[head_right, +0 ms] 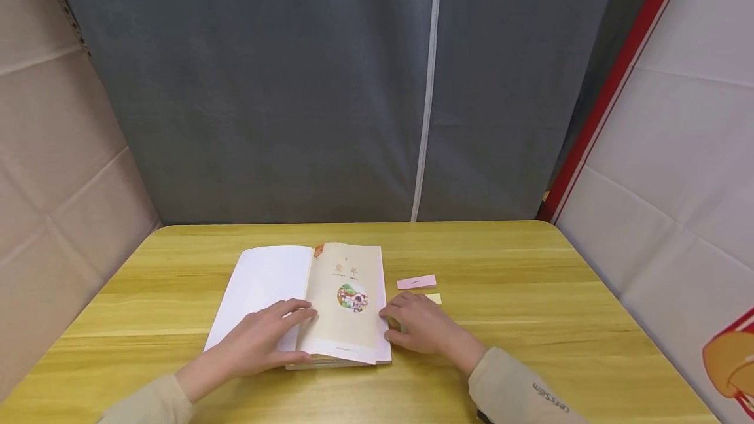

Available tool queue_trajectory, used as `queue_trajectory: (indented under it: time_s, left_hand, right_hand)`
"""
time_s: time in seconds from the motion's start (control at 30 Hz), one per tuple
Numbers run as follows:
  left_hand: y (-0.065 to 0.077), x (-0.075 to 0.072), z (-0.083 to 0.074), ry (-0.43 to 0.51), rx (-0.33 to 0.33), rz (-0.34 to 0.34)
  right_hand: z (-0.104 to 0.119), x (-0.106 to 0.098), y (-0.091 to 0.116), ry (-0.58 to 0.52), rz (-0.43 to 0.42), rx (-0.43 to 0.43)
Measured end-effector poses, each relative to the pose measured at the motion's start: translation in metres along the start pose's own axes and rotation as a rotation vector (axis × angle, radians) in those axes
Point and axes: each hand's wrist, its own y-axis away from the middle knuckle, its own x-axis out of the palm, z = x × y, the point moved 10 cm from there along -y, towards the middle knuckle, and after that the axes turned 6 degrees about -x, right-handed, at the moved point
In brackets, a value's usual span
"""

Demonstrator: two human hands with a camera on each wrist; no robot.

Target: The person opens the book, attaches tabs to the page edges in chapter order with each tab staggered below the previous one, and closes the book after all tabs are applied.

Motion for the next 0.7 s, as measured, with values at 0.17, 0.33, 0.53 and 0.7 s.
queue_trajectory:
  time_s: [0.17,0.33,0.53,0.7]
  left_hand:
    - [0.006,-0.01,-0.009,-0.04,0.091,-0.088]
    - [0.011,-0.018,-0.017,-0.059,0.179,-0.178]
    - [0.018,-0.026,-0.023,-0.059,0.253,-0.259]
    - [0.021,-0.03,-0.023,-0.064,0.258,-0.287]
  right_hand:
    - [-0.001,0.001,0.001,-0.001,0.012,0.007]
    - [-0.002,0.0,0.001,0.002,0.01,0.006]
    - [-0.001,0.0,0.001,-0.003,-0.002,-0.004]
    - [0.0,-0.001,0.001,0.005,-0.012,-0.012]
